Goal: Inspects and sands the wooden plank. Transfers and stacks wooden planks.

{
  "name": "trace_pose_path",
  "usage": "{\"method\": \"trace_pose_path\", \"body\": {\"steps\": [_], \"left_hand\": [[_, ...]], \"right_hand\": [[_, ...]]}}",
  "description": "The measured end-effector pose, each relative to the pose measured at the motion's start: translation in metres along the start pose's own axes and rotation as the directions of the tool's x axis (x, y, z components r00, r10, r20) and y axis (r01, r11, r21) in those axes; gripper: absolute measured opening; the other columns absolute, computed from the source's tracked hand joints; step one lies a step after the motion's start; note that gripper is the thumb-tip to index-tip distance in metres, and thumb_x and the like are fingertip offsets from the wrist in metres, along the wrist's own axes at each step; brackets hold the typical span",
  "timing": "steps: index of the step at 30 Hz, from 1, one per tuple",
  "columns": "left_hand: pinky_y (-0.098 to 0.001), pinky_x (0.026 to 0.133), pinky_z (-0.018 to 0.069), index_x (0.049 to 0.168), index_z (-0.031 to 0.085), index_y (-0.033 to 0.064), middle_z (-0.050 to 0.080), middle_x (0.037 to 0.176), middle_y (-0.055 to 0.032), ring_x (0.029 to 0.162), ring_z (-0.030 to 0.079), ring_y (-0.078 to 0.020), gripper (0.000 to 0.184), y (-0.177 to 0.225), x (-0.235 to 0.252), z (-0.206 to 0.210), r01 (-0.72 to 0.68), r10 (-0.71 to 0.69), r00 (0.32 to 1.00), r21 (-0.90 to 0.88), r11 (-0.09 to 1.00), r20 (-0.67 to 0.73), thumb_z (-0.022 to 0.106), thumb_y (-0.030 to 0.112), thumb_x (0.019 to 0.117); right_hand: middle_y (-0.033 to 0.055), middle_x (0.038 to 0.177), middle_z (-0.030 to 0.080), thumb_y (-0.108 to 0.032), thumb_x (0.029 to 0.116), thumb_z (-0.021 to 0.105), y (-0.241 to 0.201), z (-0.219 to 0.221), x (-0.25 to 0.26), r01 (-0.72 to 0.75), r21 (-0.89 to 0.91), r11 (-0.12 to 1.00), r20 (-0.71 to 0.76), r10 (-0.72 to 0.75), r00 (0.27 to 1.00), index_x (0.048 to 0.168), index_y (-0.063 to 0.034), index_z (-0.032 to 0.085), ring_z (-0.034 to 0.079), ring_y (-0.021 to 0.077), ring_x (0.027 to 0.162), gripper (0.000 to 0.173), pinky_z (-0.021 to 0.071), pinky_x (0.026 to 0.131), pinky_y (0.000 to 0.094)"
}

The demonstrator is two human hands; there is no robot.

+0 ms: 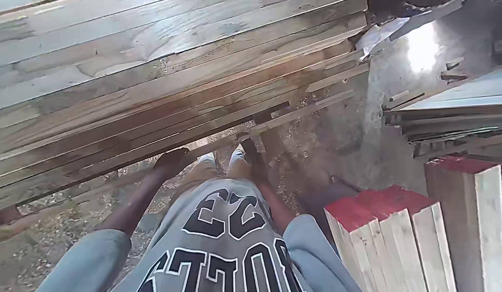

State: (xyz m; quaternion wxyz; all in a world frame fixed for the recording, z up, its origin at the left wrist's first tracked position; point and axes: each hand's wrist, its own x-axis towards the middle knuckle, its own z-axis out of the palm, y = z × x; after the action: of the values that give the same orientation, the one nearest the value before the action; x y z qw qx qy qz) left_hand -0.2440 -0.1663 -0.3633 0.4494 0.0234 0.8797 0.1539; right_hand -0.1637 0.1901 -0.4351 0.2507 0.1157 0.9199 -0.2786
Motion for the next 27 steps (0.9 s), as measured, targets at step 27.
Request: {"method": "trace_pose_path", "body": {"steps": [27], "left_hand": [[-0.0451, 0.113, 0.0467, 0.134, 0.065, 0.0043, 0.069, 0.130, -0.0119, 0.126, 0.063, -0.0240, 0.039, 0.155, 0.014, 0.030, -0.399, 0.099, 0.806, -0.412, 0.819, -0.583, 0.065, 0.025, 0.1007]], "right_hand": [[0.0176, 0.111, 0.072, -0.010, 0.0984, 0.057, -0.053, -0.125, 0.047, 0.727, -0.183, 0.661, 0.169, -0.708, 0.686, 0.145, -0.0306, 0.060, 0.072, 0.0359, 0.095, 0.051, 0.0603, 0.078, 0.0539]]}}
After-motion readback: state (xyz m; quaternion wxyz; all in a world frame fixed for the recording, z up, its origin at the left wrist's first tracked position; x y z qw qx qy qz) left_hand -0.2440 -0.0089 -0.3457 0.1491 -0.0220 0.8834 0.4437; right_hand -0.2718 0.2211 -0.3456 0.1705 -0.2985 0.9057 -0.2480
